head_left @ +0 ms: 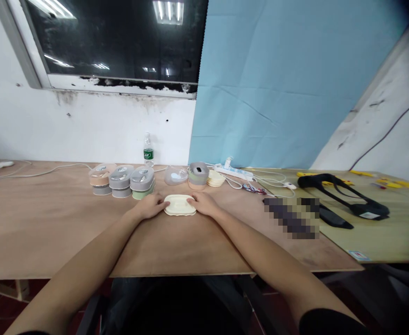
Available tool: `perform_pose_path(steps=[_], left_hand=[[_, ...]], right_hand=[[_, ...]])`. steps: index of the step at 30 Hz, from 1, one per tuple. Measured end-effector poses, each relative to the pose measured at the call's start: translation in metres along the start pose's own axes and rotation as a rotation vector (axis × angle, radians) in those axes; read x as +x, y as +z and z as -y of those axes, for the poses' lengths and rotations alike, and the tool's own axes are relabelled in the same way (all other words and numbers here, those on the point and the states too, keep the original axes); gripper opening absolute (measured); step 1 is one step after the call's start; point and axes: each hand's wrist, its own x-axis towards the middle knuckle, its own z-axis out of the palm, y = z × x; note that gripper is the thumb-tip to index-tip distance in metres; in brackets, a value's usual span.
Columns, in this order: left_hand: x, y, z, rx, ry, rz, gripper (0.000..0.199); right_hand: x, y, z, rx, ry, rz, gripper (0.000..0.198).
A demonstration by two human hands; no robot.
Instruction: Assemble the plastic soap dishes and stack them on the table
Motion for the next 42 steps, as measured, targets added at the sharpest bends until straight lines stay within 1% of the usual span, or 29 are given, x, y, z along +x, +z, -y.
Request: perform_pose_path(steps=[4, 6, 8, 13, 17, 20, 23, 27, 29, 31, 36, 39, 42], left_hand=[[0.000, 0.000, 0.001, -0.010, -0.003, -0.002, 0.047], [0.000, 0.001, 0.002, -0.006, -0.013, -0.003, 0.047], [0.001, 0.001, 0.002, 0.006, -0.032, -0.006, 0.047], [0.000, 0.002, 0.000, 0.000, -0.086, -0.025, 0.049], [-0.001, 0.002, -0.001, -0.034, -0.123, -0.027, 0.046], [-0.001, 0.002, -0.002, -0.053, -0.104, -0.012, 0.049], [-0.002, 0.001, -0.004, -0.059, -0.088, -0.001, 0.050], [-0.001, 0.002, -0.003, -0.018, -0.075, 0.006, 0.043], [0.000, 0.002, -0.002, -0.008, -0.060, 0.008, 0.042], [0.000, 0.002, -0.001, -0.008, -0.050, 0.015, 0.042], [0.000, 0.001, 0.000, -0.014, -0.042, 0.031, 0.043], [0.000, 0.001, 0.000, -0.012, -0.046, 0.040, 0.044], [0.000, 0.000, 0.001, -0.015, -0.056, 0.042, 0.045]], right_hand=[[-0.001, -0.001, 0.000, 0.008, 0.020, 0.011, 0.025], [0.000, 0.001, 0.000, 0.005, 0.041, -0.014, 0.027], [0.002, 0.004, 0.000, 0.001, 0.067, -0.093, 0.031], [0.011, 0.006, -0.003, -0.031, 0.097, -0.367, 0.042], [0.021, 0.002, -0.019, -0.028, 0.151, -0.499, 0.052], [0.026, -0.003, -0.033, -0.020, 0.195, -0.560, 0.056], [0.027, -0.003, -0.038, -0.063, 0.183, -0.563, 0.054], [0.029, 0.002, -0.033, -0.131, 0.119, -0.521, 0.055], [0.032, 0.004, -0.033, -0.128, 0.136, -0.495, 0.058], [0.033, 0.005, -0.036, -0.111, 0.156, -0.478, 0.057], [0.034, 0.003, -0.047, -0.061, 0.146, -0.513, 0.041], [0.033, 0.003, -0.047, -0.037, 0.150, -0.530, 0.031], [0.031, 0.004, -0.044, -0.021, 0.151, -0.550, 0.027]])
